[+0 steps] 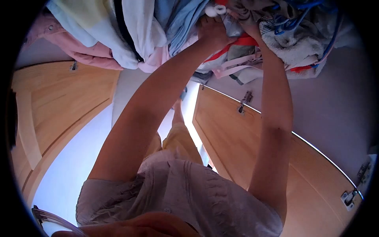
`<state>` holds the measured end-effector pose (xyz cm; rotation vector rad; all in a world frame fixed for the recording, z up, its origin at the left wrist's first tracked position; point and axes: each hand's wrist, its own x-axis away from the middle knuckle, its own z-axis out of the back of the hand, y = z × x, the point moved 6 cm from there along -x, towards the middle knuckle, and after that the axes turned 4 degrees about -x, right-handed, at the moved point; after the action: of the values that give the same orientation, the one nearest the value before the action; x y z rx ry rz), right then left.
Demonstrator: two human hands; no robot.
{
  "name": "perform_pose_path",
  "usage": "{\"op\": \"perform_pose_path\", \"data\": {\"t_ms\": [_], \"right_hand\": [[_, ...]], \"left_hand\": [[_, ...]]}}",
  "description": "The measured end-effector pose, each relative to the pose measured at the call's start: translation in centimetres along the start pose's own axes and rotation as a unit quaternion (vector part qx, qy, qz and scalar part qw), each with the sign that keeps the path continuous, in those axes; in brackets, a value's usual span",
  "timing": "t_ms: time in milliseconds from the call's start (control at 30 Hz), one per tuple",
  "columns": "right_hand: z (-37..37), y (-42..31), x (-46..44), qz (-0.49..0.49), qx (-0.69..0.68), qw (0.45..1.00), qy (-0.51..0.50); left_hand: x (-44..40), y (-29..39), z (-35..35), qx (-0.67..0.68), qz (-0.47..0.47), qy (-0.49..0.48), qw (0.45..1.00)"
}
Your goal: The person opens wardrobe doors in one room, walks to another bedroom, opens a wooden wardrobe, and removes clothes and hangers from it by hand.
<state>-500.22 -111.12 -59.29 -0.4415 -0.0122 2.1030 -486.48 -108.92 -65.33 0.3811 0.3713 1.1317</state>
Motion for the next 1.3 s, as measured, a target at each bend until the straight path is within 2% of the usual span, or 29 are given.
{"op": "perform_pose_path", "data": {"t_ms": [33,67,133,167,267,300,333,400,433,500,667,800,867,900,933,1000,1033,1067,1133,1167,1233,1300], "right_hand": [[0.3,-1.0,-0.4,-0.116,-0.075,0.99,-0.023],[0.7,-2.2,-0.6,-0.227,-0.132,0.964,-0.031],[0.9,-0.6,-0.2,-0.099,-0.006,0.993,0.068],[0.4,1.3,0.4,-0.1,-0.003,0.993,0.068],[-2.1,9.3,3.1,-0.11,0.116,0.985,-0.066],[-1.8,10.3,3.6,-0.129,0.115,0.982,-0.074],[-1.2,10.3,3.5,-0.147,0.105,0.981,-0.071],[-0.1,10.2,3.2,-0.179,0.086,0.978,-0.058],[0.5,10.1,3.0,-0.192,0.078,0.977,-0.05],[1.3,9.9,2.8,-0.218,0.063,0.973,-0.035],[1.9,8.7,2.8,-0.27,0.014,0.962,-0.017],[0.7,6.9,3.0,-0.309,-0.04,0.949,-0.037],[-0.6,5.8,3.1,-0.323,-0.067,0.942,-0.059],[-1.2,5.1,3.3,-0.331,-0.078,0.938,-0.067],[-1.7,4.6,3.4,-0.336,-0.086,0.935,-0.072],[-2.1,4.1,3.2,-0.357,-0.098,0.927,-0.062],[-2.4,4.1,3.2,-0.366,-0.102,0.923,-0.061],[-2.7,3.7,3.3,-0.373,-0.106,0.92,-0.063],[-4.1,2.6,3.4,-0.352,-0.164,0.904,-0.176],[-3.9,2.2,3.5,-0.354,-0.164,0.903,-0.178],[-2.9,0.9,4.0,-0.395,-0.228,0.879,-0.139],[-1.3,-2.3,3.1,-0.396,-0.284,0.87,-0.074]], "left_hand": [[-0.2,-0.1,0.5,-0.003,0.005,-0.045,0.999],[-0.4,-0.4,0.4,-0.001,0.004,-0.044,0.999],[-1.0,-1.9,-0.4,0.087,0.055,-0.049,0.993],[-1.0,-2.2,0.0,0.081,0.032,0.016,0.996],[-1.4,-3.4,-1.9,0.158,0.006,-0.035,0.987],[-0.3,-3.3,-0.5,0.118,-0.008,0.028,0.993],[1.0,-3.8,0.2,0.115,-0.008,0.028,0.993],[4.1,-4.6,1.3,0.144,-0.015,-0.035,0.989],[5.8,-5.0,1.4,0.127,-0.026,0.002,0.992],[9.6,-5.9,1.5,0.127,-0.038,0.012,0.991],[18.9,-8.9,0.0,0.107,-0.02,-0.068,0.992],[26.1,-11.6,-2.0,0.109,-0.034,-0.048,0.992],[28.1,-12.4,-2.5,0.151,-0.051,-0.098,0.982],[29.1,-13.4,-3.9,0.126,-0.013,-0.225,0.966],[30.2,-14.2,-4.8,0.128,-0.012,-0.228,0.965],[32.3,-15.4,-6.6,0.137,-0.115,-0.095,0.979],[32.9,-16.1,-7.7,0.149,-0.095,-0.142,0.974],[32.2,-15.7,-6.0,0.15,-0.094,-0.142,0.974],[31.1,-16.0,-3.4,0.269,0.011,-0.182,0.946],[30.2,-16.7,-2.8,0.282,0.008,-0.158,0.946],[29.3,-17.9,-0.8,0.365,0.074,-0.111,0.921],[27.4,-17.4,1.6,0.39,0.078,-0.056,0.916]]}}
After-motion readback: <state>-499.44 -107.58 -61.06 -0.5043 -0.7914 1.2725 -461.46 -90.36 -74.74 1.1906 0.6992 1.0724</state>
